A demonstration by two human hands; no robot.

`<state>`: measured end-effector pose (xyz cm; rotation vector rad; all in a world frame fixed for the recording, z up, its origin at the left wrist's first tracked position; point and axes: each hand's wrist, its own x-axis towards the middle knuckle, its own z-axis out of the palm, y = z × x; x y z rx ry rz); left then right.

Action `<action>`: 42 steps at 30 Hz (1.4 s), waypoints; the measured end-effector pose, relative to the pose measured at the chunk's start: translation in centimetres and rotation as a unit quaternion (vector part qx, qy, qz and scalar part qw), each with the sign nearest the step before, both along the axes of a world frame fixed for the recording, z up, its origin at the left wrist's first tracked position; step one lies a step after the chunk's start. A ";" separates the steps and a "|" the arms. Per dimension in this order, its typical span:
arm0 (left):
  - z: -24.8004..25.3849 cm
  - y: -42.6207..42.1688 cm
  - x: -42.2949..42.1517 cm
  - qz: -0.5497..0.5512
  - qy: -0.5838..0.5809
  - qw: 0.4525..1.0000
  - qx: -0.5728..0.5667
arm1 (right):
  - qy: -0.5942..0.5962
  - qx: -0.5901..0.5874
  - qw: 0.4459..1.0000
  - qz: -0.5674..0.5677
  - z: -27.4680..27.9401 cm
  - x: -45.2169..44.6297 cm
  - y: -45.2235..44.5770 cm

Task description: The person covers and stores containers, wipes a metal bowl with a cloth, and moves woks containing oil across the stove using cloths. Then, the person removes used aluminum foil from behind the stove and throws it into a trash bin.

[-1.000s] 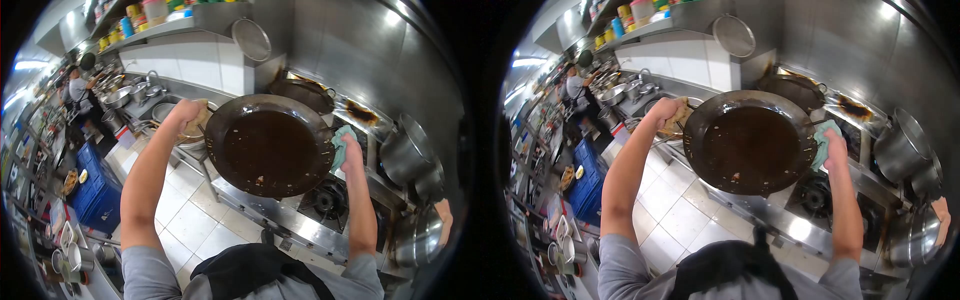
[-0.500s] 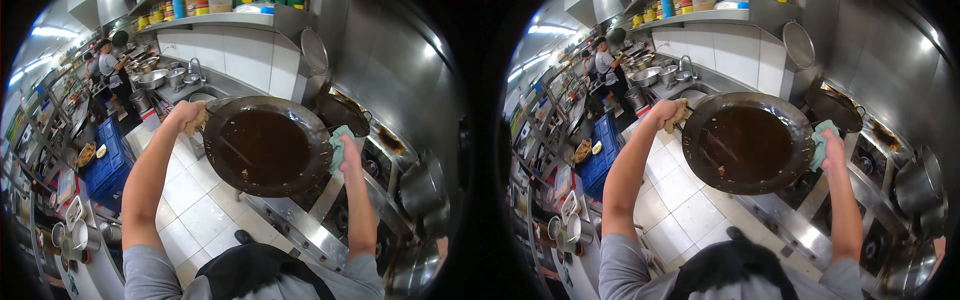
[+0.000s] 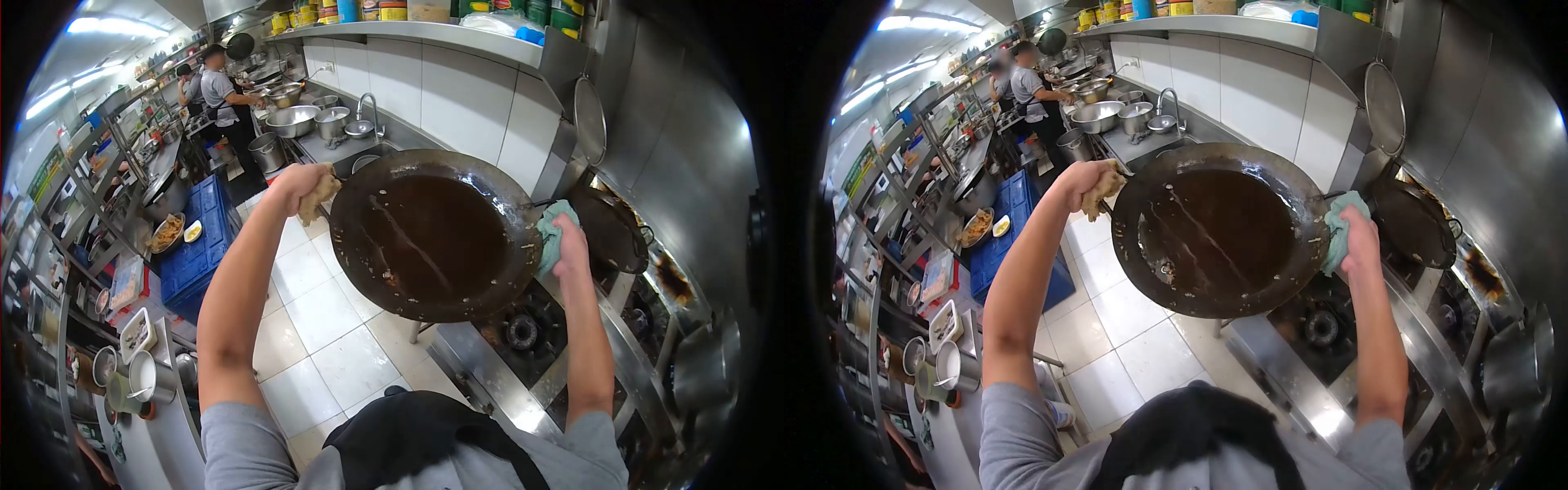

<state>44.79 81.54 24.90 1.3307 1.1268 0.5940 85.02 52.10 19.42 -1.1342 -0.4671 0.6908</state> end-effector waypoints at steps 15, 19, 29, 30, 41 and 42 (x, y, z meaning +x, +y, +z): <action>-0.3 2.6 0.0 0.068 -0.038 0.997 0.007 | 0.022 -0.007 1.000 0.021 -1.6 0.8 7.2; -0.5 3.8 0.1 0.086 -0.047 0.995 0.009 | 0.022 -0.011 0.999 0.027 -1.7 1.1 8.8; -2.1 9.6 0.2 0.074 -0.085 0.993 0.020 | 0.013 -0.024 0.999 0.028 -1.4 1.8 14.6; -2.1 10.2 0.0 0.074 -0.091 0.993 0.027 | 0.013 -0.025 0.999 0.029 -1.2 1.6 15.4; -2.5 19.5 -4.2 0.055 -0.097 0.989 0.092 | 0.012 -0.036 0.998 0.041 -1.3 -2.0 25.7; -2.7 20.7 -4.9 0.039 -0.094 0.990 0.098 | 0.013 -0.037 0.999 0.037 -1.2 -2.7 26.7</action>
